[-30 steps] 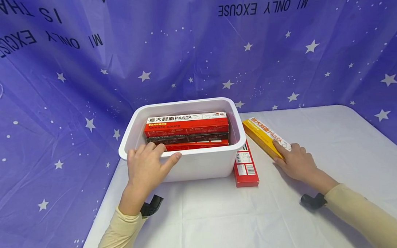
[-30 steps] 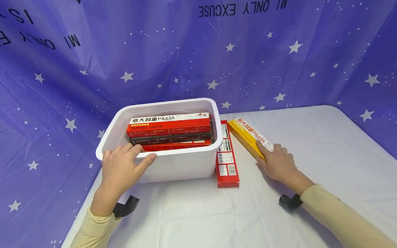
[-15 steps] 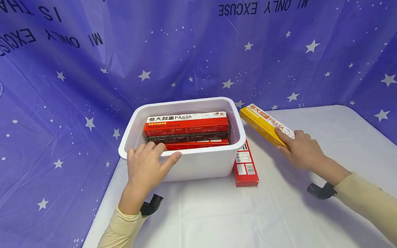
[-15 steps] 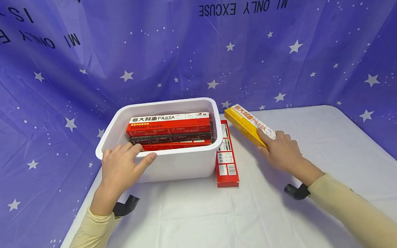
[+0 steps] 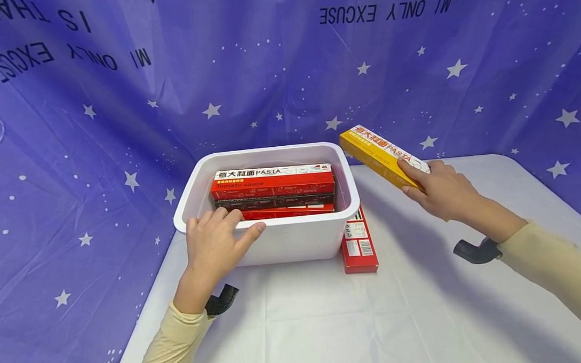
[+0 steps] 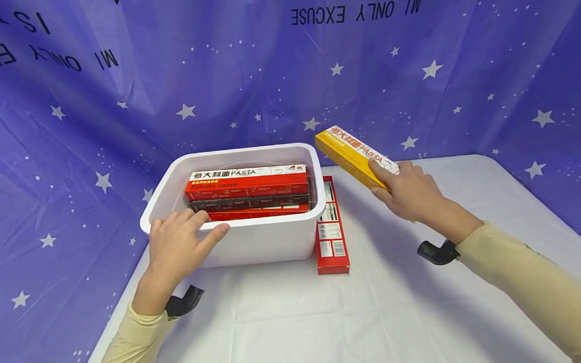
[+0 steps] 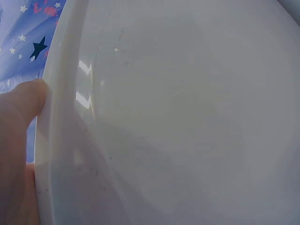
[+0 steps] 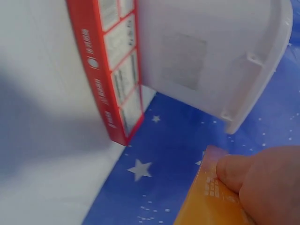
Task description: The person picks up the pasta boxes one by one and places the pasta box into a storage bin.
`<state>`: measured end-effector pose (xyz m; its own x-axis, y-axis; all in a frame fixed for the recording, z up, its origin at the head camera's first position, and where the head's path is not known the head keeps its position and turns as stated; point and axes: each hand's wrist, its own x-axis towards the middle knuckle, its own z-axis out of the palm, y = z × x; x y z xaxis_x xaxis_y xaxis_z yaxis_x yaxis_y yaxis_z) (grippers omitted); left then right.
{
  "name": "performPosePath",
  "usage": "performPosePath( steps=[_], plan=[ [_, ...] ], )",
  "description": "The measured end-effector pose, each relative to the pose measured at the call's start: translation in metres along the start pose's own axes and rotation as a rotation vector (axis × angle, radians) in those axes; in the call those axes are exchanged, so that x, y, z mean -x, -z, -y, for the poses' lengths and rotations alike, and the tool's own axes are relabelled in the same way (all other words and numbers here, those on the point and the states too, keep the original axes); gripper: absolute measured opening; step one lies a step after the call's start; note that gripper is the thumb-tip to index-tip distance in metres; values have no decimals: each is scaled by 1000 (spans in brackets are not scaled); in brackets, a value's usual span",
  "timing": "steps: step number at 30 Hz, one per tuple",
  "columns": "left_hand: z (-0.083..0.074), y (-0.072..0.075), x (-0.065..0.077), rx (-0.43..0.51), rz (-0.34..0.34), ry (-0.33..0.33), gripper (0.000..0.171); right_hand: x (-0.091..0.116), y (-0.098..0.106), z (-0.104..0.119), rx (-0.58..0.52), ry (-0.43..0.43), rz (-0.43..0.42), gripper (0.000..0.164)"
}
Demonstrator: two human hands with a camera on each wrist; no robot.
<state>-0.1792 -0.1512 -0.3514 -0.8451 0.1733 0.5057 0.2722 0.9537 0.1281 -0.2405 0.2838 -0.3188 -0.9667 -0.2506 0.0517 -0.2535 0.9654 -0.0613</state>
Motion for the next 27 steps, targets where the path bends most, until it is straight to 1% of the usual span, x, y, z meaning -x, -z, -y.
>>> performPosePath(
  steps=[5, 8, 14, 21, 27],
  plan=[
    [-1, 0, 0, 3, 0, -6, 55, -4, 15, 6, 4, 37, -33, 69],
    [-1, 0, -1, 0, 2, -4, 56, -6, 24, 11, 6, 72, -47, 68],
    [0, 1, 0, -4, -1, -1, 56, -13, 37, 26, 14, 150, -83, 66],
    [0, 1, 0, 1, 1, -1, 56, -21, 46, 46, 8, 189, -64, 66],
    [0, 1, 0, -3, -7, -3, 55, -30, 53, 65, -3, 254, -47, 67]
  ],
)
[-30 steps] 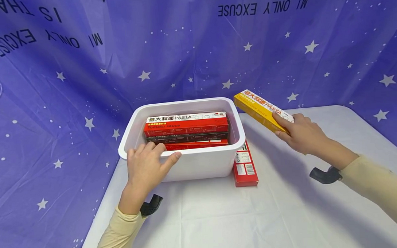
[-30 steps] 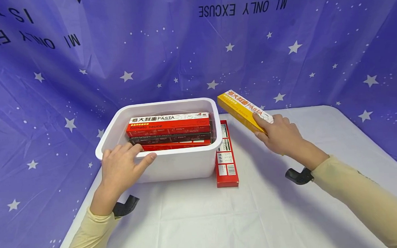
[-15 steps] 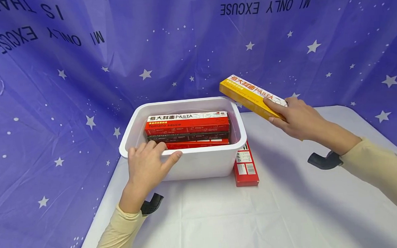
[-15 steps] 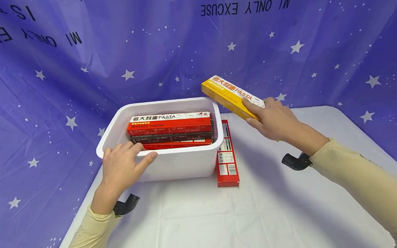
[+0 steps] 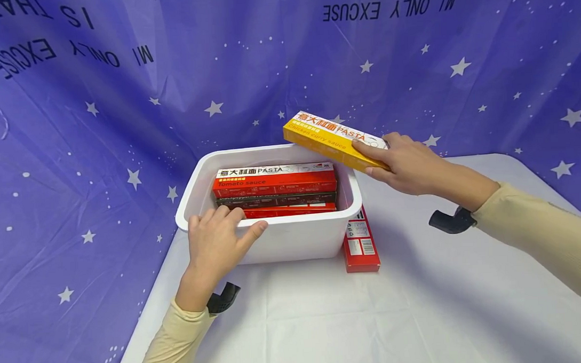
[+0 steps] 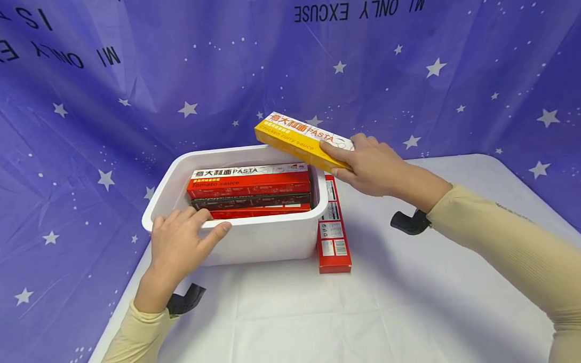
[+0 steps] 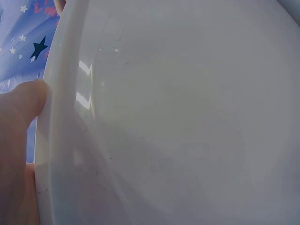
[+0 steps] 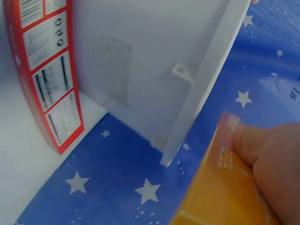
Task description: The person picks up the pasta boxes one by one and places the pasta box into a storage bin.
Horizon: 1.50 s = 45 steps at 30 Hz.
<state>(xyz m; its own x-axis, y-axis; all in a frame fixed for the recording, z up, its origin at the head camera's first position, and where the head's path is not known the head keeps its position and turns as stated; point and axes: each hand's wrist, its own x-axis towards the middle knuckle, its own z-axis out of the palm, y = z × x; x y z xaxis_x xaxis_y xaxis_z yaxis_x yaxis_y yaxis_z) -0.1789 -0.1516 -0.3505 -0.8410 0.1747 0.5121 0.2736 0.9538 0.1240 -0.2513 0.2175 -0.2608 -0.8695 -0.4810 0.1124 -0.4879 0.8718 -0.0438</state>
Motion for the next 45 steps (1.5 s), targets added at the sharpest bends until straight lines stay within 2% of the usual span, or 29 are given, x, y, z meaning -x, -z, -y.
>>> performPosePath(
  steps=[8, 15, 20, 25, 35, 41, 45],
  plan=[
    [-1, 0, 0, 0, 9, 5, 56, -19, 1, 22, -8, 120, 18, 64],
    [0, 0, 0, 4, 8, 3, 55, -35, -2, 39, -32, 202, 78, 63],
    [0, 0, 0, 5, 0, -4, 54, -42, -6, 51, -44, 264, 110, 61],
    [0, 0, 0, -3, 7, -4, 55, -45, -12, 64, -23, 347, 105, 61],
    [0, 1, 0, -5, 7, 5, 55, -52, -16, 82, 23, 396, 148, 59],
    [-1, 1, 0, -5, 41, 16, 57, -57, -18, 94, 61, 411, 190, 57],
    [-2, 1, -1, -9, 50, 19, 59, -60, -22, 99, 85, 431, 180, 56]
  ],
)
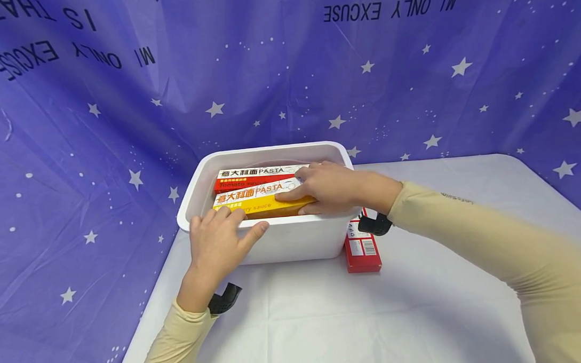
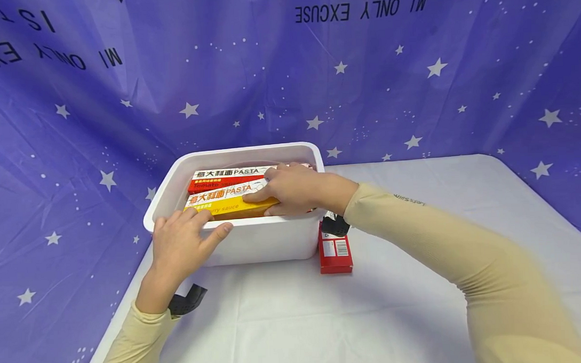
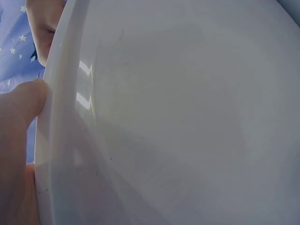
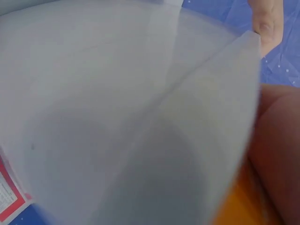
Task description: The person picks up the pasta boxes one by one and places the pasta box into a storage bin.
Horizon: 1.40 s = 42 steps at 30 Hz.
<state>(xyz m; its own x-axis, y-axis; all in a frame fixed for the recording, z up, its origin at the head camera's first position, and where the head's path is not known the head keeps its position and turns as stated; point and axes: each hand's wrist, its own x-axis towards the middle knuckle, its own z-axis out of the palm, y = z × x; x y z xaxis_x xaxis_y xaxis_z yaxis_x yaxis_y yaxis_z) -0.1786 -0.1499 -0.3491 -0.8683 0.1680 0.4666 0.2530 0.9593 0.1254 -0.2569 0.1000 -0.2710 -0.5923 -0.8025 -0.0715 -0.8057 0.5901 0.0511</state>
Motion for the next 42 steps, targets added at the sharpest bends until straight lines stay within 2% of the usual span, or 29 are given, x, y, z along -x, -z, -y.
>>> performPosePath(
  steps=[12, 17, 24, 30, 34, 42],
  plan=[
    [0, 0, 0, -17, -17, -10, 56, -12, -8, -3, -36, 51, 0, 53],
    [1, -1, 0, -16, -29, -19, 56, -16, -7, -2, -66, 47, 34, 53],
    [2, -2, 1, -10, -33, -14, 56, -23, -11, -2, -159, 51, 82, 53],
    [1, -3, 0, -6, -16, -15, 56, -30, -23, -5, -226, 40, 93, 52],
    [0, -3, 0, -8, 1, -12, 56, -32, -33, -6, -264, 20, 88, 53],
    [2, -3, 0, 0, -27, -19, 56, -34, -39, -8, -259, 29, 52, 53]
  ],
)
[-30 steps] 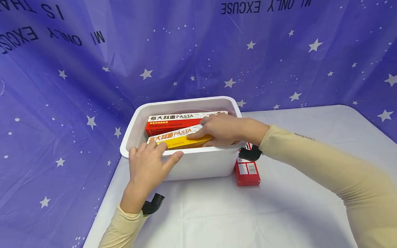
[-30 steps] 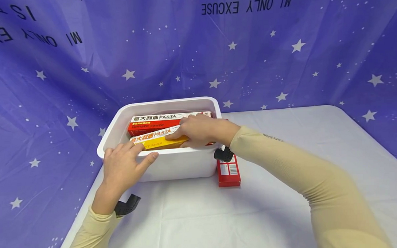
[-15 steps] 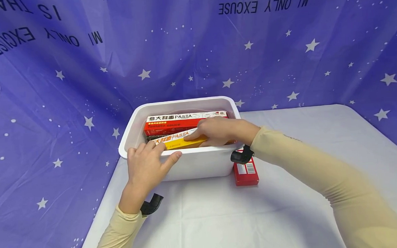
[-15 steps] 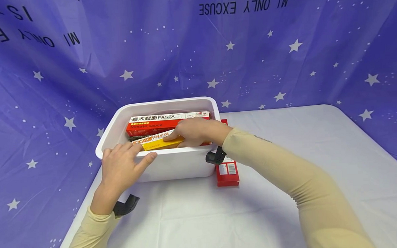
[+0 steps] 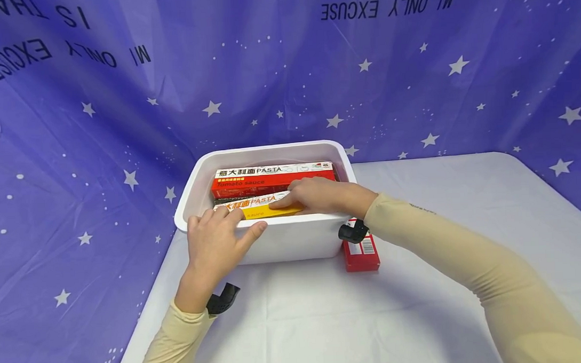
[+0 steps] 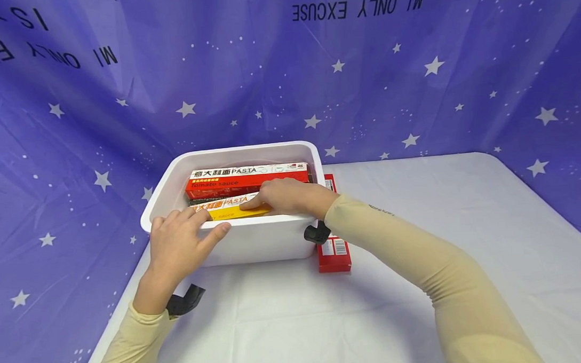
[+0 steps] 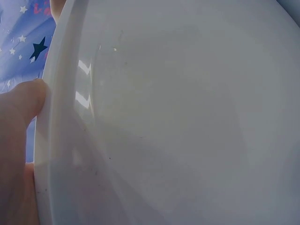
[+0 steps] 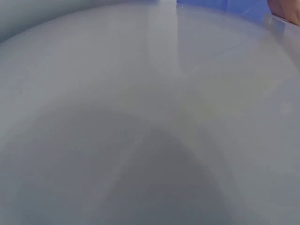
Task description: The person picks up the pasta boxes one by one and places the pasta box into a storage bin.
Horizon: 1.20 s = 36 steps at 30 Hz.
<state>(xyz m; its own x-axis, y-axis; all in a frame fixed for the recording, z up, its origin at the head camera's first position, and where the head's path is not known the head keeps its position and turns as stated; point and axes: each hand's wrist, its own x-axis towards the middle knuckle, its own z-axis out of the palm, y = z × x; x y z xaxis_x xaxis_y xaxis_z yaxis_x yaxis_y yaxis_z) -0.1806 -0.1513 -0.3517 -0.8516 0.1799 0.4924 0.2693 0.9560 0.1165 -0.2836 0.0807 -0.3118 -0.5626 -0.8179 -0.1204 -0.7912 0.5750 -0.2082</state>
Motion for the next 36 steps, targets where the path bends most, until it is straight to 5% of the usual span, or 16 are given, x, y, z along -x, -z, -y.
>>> performPosePath(
  steps=[36],
  plan=[
    [-1, 0, 1, 5, -24, 0, 56, -1, -3, -2, -47, -70, 23, 53]
  ],
)
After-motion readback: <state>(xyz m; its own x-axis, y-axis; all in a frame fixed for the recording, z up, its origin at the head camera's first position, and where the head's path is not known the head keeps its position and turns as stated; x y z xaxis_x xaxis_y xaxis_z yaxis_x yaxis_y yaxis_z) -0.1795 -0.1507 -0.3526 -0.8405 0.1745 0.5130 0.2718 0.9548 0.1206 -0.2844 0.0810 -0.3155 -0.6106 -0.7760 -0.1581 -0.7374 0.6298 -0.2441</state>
